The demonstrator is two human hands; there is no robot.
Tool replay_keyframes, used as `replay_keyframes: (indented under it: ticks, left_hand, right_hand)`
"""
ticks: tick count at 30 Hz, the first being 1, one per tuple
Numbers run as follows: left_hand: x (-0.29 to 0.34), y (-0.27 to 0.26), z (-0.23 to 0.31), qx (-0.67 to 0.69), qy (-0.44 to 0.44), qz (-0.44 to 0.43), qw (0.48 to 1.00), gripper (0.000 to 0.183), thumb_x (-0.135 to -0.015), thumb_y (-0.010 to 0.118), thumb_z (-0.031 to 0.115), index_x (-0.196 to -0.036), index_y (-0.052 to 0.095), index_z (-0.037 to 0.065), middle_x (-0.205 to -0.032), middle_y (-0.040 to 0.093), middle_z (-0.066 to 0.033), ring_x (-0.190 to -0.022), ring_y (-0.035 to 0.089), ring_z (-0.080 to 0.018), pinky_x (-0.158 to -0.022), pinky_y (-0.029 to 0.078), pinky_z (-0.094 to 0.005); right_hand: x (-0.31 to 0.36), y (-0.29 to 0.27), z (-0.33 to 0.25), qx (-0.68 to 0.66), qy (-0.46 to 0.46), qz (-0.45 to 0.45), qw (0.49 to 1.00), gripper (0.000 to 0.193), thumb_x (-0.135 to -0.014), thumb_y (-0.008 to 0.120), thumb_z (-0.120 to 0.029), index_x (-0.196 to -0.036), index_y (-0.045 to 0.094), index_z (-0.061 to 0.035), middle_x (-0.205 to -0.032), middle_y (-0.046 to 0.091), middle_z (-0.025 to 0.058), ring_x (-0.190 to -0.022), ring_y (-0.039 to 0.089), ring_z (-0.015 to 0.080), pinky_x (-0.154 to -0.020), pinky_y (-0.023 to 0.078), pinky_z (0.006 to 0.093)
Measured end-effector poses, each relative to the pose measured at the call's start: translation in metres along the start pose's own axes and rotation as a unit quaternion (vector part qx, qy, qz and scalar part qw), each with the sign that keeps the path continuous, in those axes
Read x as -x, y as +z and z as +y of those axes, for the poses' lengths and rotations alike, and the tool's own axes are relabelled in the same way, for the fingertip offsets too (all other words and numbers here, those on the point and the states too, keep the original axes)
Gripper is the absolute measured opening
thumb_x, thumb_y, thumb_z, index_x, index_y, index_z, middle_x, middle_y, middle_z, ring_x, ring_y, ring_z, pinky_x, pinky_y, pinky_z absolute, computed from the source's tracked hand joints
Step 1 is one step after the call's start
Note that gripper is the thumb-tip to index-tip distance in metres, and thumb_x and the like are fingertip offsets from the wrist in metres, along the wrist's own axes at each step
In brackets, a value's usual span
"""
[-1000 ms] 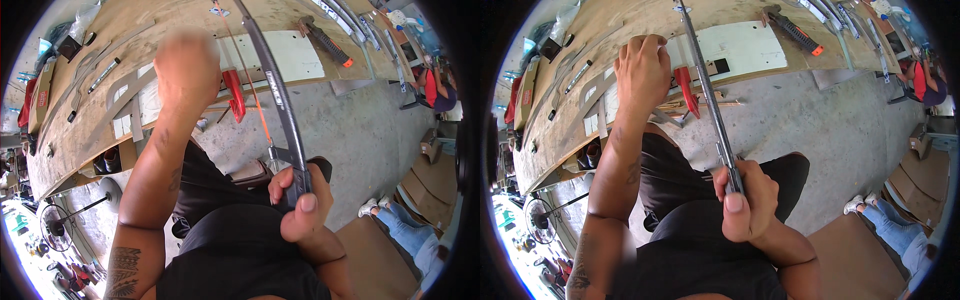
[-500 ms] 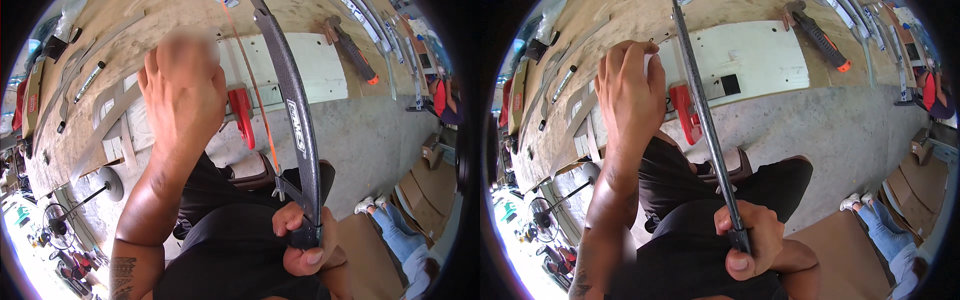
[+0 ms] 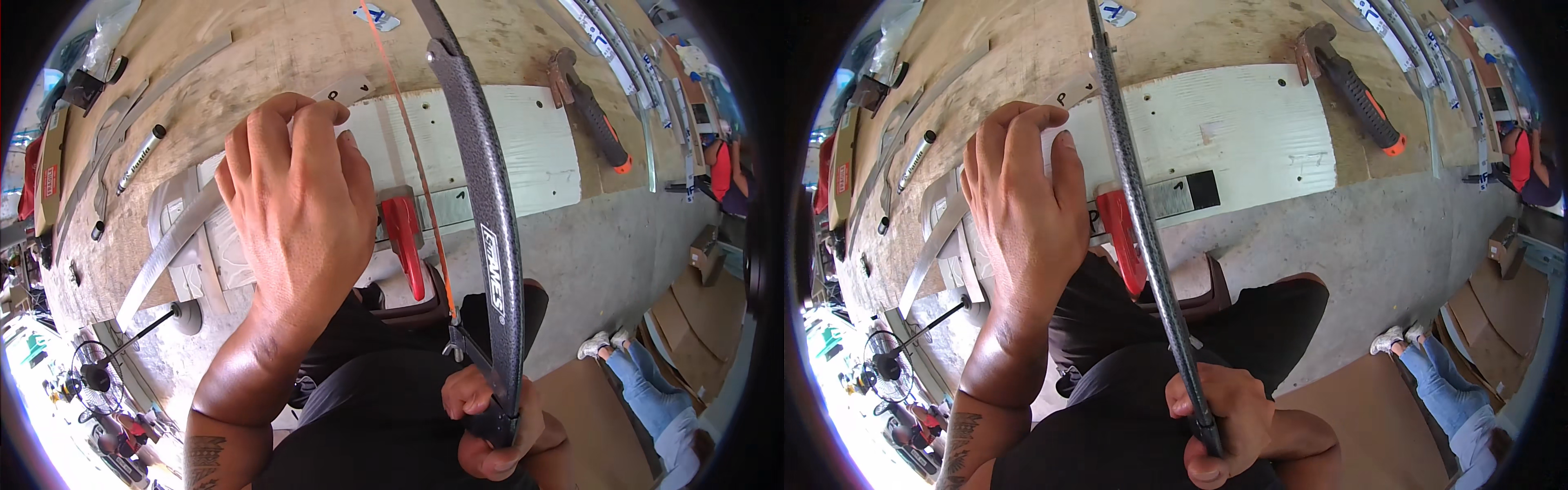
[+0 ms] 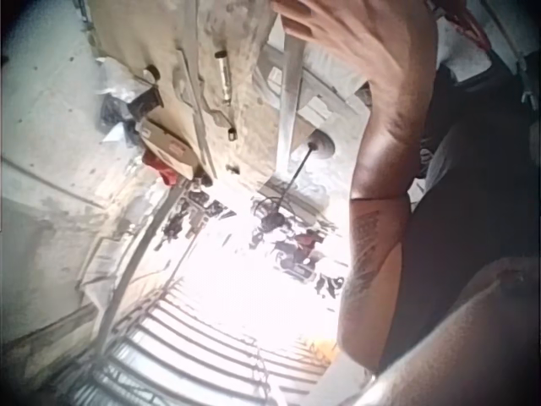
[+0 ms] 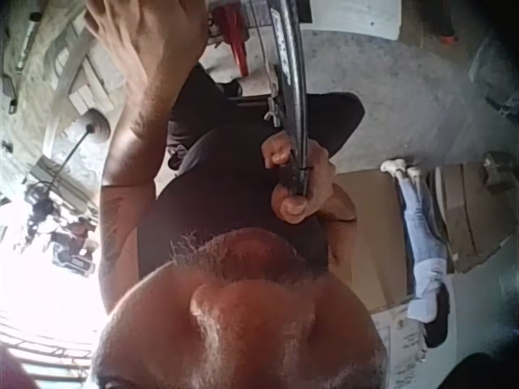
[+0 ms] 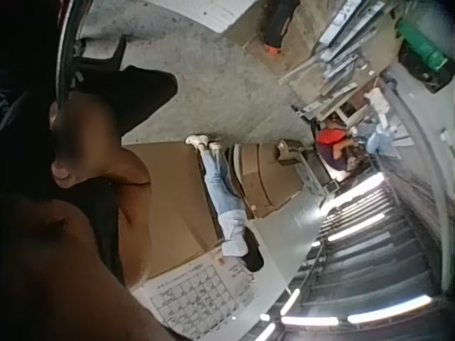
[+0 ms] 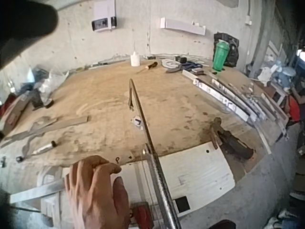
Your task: Fabricating sign letters by cutting materials with a hacksaw and applying adhesive tape.
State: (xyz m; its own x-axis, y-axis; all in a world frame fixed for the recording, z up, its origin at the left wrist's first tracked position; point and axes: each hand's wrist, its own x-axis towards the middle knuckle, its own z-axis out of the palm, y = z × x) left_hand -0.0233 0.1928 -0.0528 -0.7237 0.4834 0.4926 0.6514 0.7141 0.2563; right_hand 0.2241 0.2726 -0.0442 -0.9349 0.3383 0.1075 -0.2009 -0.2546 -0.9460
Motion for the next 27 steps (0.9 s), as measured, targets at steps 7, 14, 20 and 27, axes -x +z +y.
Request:
replay_keyframes:
  ticks: [7, 14, 20, 27]
  left_hand:
    - [0.001, -0.001, 0.001, -0.01, -0.016, -0.001, 1.0, 0.02, -0.091, 0.061, 0.009, -0.111, 0.062, 0.007, -0.115, 0.06, -0.0107, -0.11, 0.055, -0.0317, -0.099, 0.039, -0.0439]
    - [0.002, 0.006, -0.003, -0.011, 0.0, 0.029, 1.0, 0.022, -0.086, 0.061, 0.005, -0.108, 0.06, 0.006, -0.114, 0.057, -0.0115, -0.108, 0.053, -0.0328, -0.093, 0.039, -0.0455]
    - [0.003, 0.007, -0.002, -0.021, -0.003, 0.035, 0.999, 0.022, -0.086, 0.062, 0.006, -0.108, 0.061, 0.006, -0.114, 0.058, -0.0117, -0.109, 0.054, -0.0331, -0.094, 0.039, -0.0456]
    - [0.004, 0.007, -0.001, -0.012, -0.001, 0.039, 0.999, 0.025, -0.086, 0.063, 0.008, -0.111, 0.062, 0.005, -0.115, 0.058, -0.0127, -0.111, 0.053, -0.0339, -0.097, 0.039, -0.0464]
  right_hand:
    - [-0.005, 0.015, -0.008, -0.036, 0.029, 0.101, 0.994, 0.016, -0.091, 0.068, -0.019, -0.103, 0.064, -0.009, -0.091, 0.068, 0.0046, -0.074, 0.066, 0.0188, -0.06, 0.049, 0.0366]
    - [0.022, 0.006, 0.011, 0.0, -0.007, 0.067, 0.998, 0.063, -0.089, 0.07, -0.057, -0.111, 0.051, -0.0005, -0.091, 0.057, 0.0145, -0.072, 0.058, 0.0226, -0.058, 0.049, 0.0356]
    - [0.017, 0.001, 0.005, 0.045, 0.026, -0.018, 0.998, 0.065, -0.091, 0.064, -0.062, -0.108, 0.049, -0.0009, -0.089, 0.057, 0.0146, -0.071, 0.057, 0.0219, -0.061, 0.049, 0.0364]
    - [0.029, 0.008, 0.011, 0.055, 0.039, 0.03, 0.997, 0.064, -0.092, 0.063, -0.062, -0.105, 0.048, -0.0012, -0.085, 0.056, 0.0156, -0.071, 0.056, 0.0212, -0.062, 0.048, 0.0359]
